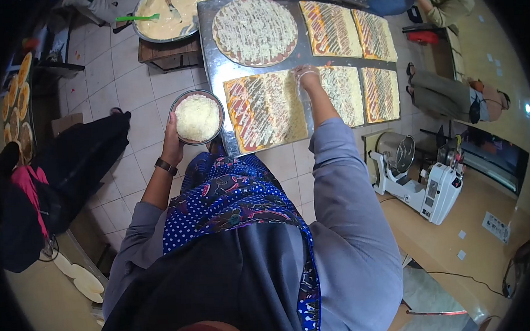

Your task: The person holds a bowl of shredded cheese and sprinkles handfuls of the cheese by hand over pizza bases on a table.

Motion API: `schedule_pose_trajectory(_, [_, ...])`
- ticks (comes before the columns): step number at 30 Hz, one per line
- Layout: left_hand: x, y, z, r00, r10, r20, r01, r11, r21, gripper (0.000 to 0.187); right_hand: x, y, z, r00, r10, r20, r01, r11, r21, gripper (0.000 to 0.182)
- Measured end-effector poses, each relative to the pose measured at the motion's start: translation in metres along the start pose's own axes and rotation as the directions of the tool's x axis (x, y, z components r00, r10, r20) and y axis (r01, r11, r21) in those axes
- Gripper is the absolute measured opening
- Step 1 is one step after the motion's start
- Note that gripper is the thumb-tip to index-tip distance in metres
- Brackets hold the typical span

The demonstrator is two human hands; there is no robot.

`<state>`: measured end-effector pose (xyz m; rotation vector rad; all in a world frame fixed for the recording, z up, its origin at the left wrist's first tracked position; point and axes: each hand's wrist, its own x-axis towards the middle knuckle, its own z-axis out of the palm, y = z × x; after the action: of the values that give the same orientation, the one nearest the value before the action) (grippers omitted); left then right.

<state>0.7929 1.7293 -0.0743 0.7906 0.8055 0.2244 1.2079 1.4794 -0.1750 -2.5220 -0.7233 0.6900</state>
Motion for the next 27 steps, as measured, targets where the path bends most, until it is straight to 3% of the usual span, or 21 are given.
schedule_pose_trajectory(2, [-0.001,0.001,0.000,1.000,-0.022,0.021,0.022,1.000,0.002,0.058,0.007,0.006,-0.003,0.979,-0.204,-0.026,0.196,0.962,-0.192,0.015])
schedule_pose_trajectory(3, [-0.001,0.003,0.001,0.999,-0.022,0.034,0.022,1.000,-0.002,0.059,0.003,0.003,-0.006,0.979,-0.200,-0.029,0.191,0.963,-0.193,0.015])
schedule_pose_trajectory(5, [-0.001,0.005,0.004,0.999,-0.021,0.045,0.021,1.000,-0.007,0.059,-0.006,-0.015,-0.012,0.995,-0.061,0.078,0.042,0.973,0.229,0.013])
schedule_pose_trajectory(6, [0.000,0.005,0.004,0.998,-0.037,0.045,0.037,0.999,-0.003,0.059,-0.008,-0.020,-0.011,0.995,-0.060,0.080,0.040,0.973,0.227,0.013])
schedule_pose_trajectory(8, [-0.001,0.005,0.006,0.997,-0.059,0.048,0.059,0.998,0.001,0.059,-0.016,-0.028,-0.011,0.979,-0.085,0.184,0.088,0.996,-0.008,0.012])
schedule_pose_trajectory(9, [-0.002,0.006,0.008,0.997,-0.057,0.059,0.057,0.998,-0.001,0.059,-0.021,-0.021,-0.011,0.980,-0.080,0.181,0.083,0.997,-0.008,0.012])
schedule_pose_trajectory(10, [-0.003,0.006,0.010,0.996,-0.055,0.070,0.055,0.998,-0.002,0.058,-0.028,-0.013,-0.012,0.979,-0.176,0.103,0.200,0.924,-0.326,0.011])
schedule_pose_trajectory(11, [-0.002,0.005,0.012,0.995,-0.058,0.081,0.058,0.998,0.003,0.058,-0.036,-0.004,-0.015,0.957,-0.285,0.056,0.258,0.744,-0.617,0.010])
schedule_pose_trajectory(12, [-0.002,0.003,0.013,0.995,-0.064,0.071,0.063,0.998,0.006,0.059,-0.038,0.009,-0.015,0.958,-0.283,0.052,0.254,0.744,-0.618,0.010])
schedule_pose_trajectory(14, [-0.002,-0.001,0.015,0.995,-0.073,0.064,0.073,0.997,0.008,0.059,-0.044,0.041,-0.008,0.955,-0.149,0.255,0.223,0.931,-0.289,0.010])
schedule_pose_trajectory(15, [-0.001,-0.003,0.015,0.995,-0.070,0.076,0.070,0.998,0.010,0.059,-0.050,0.052,-0.004,0.966,-0.031,0.258,0.090,0.971,-0.223,0.012])
schedule_pose_trajectory(16, [-0.001,-0.004,0.016,0.994,-0.067,0.088,0.066,0.998,0.014,0.060,-0.056,0.076,0.004,0.967,-0.026,0.254,0.084,0.971,-0.223,0.012])
schedule_pose_trajectory(18, [-0.001,-0.007,0.018,0.992,-0.076,0.101,0.075,0.997,0.014,0.060,-0.062,0.123,0.019,0.904,-0.200,0.378,0.251,0.964,-0.091,0.016])
schedule_pose_trajectory(19, [-0.002,-0.009,0.020,0.991,-0.081,0.108,0.080,0.997,0.012,0.060,-0.086,0.080,0.004,0.911,-0.077,0.406,0.147,0.979,-0.144,0.012])
schedule_pose_trajectory(20, [-0.002,-0.009,0.022,0.990,-0.082,0.111,0.081,0.997,0.014,0.060,-0.102,0.069,0.001,0.912,-0.075,0.403,0.143,0.979,-0.143,0.012])
schedule_pose_trajectory(22, [-0.005,-0.009,0.026,0.989,-0.053,0.138,0.051,0.998,0.022,0.059,-0.124,0.055,-0.002,0.881,-0.174,0.439,0.434,0.664,-0.608,0.009])
schedule_pose_trajectory(23, [-0.005,-0.012,0.027,0.988,-0.054,0.141,0.051,0.998,0.025,0.059,-0.131,0.046,-0.002,0.877,-0.040,0.479,0.404,0.603,-0.688,0.015])
schedule_pose_trajectory(24, [-0.004,-0.015,0.028,0.990,-0.029,0.141,0.027,1.000,0.014,0.057,-0.136,0.046,0.001,0.878,-0.041,0.476,0.401,0.605,-0.688,0.015])
schedule_pose_trajectory(25, [-0.004,-0.017,0.029,0.990,-0.002,0.140,0.002,1.000,0.002,0.056,-0.140,0.045,0.004,0.946,-0.004,0.324,0.142,0.903,-0.406,0.015])
schedule_pose_trajectory(26, [-0.004,-0.020,0.029,0.990,-0.002,0.142,0.001,1.000,0.004,0.056,-0.146,0.045,0.009,0.975,0.104,0.198,-0.107,0.994,0.001,0.016])
schedule_pose_trajectory(27, [-0.004,-0.022,0.030,0.990,-0.013,0.138,0.012,1.000,0.006,0.055,-0.151,0.010,0.000,0.972,0.210,0.109,-0.207,0.978,-0.041,0.021])
